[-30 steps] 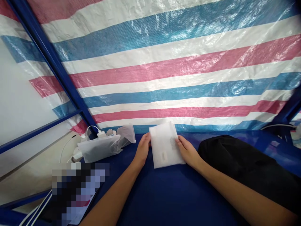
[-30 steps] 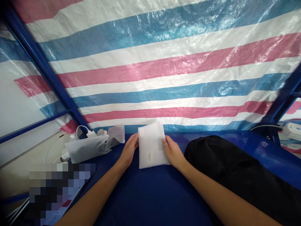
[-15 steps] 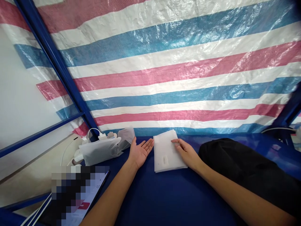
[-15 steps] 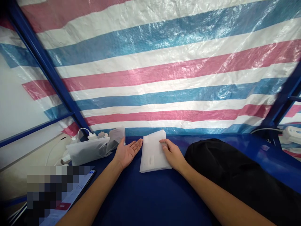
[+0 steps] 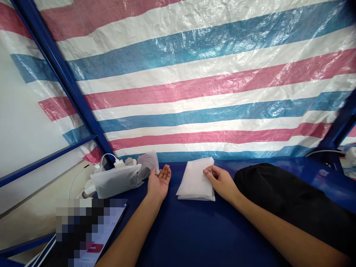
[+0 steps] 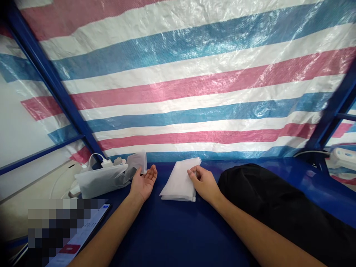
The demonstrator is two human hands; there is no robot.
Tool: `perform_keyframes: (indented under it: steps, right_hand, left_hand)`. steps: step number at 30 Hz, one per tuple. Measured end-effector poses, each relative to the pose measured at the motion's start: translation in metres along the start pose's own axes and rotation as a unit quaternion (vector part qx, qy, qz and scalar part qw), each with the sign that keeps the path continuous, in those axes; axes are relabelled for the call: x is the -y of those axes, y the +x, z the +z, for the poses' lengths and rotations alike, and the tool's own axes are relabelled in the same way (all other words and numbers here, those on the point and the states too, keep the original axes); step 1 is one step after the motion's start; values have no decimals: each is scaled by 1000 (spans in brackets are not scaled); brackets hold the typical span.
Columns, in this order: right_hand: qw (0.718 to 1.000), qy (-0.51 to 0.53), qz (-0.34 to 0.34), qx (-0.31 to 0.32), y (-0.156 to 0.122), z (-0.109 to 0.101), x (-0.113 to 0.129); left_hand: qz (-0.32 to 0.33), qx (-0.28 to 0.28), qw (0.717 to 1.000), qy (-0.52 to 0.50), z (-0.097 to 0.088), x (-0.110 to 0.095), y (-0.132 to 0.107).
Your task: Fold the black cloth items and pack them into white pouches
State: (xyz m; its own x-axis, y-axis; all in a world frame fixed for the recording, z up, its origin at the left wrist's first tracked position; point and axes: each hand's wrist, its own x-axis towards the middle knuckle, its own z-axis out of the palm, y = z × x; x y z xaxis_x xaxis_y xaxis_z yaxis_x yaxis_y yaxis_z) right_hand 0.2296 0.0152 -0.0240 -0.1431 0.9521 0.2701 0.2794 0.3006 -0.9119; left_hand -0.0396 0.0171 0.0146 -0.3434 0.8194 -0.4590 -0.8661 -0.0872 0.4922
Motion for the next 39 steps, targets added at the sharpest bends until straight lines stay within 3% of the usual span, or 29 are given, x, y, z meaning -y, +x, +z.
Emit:
perform_keyframes:
  steps: [4, 8, 13, 15, 19, 23, 27, 30, 34, 39]
  right_hand:
    - [999, 44, 25, 7, 4, 0, -6]
    - [995, 39, 3, 91, -3, 3, 1]
    - [963, -37, -81, 252, -23, 6, 23]
    - [952, -68, -117, 275, -26, 6, 29]
    - [961, -115, -126, 215, -24, 5, 32]
    - [971, -116, -166, 124, -20, 3, 27]
    - [965, -135, -222, 47, -14, 1, 20]
    - [952, -155, -263, 4, -11, 1, 17]
    - [936, -162, -314, 16, -14, 3, 18]
    - [904, -165, -387, 70, -18, 3, 27]
  left_hand:
    - [38, -5, 999, 39, 0, -1, 4]
    - [64, 8, 995, 82, 0, -2, 5]
    - [130, 118, 963, 203, 2, -7, -1]
    - [147, 175, 940, 254, 3, -9, -3]
    - [130, 244, 895, 350, 4, -6, -6]
    - [155, 255, 865, 403, 2, 3, -6]
    - [177, 260, 847, 428, 1, 7, -1]
    - [172, 268, 849, 423, 2, 9, -2]
    - [134, 309, 838, 428, 4, 16, -12]
    - [107, 368, 779, 496, 1, 24, -20]
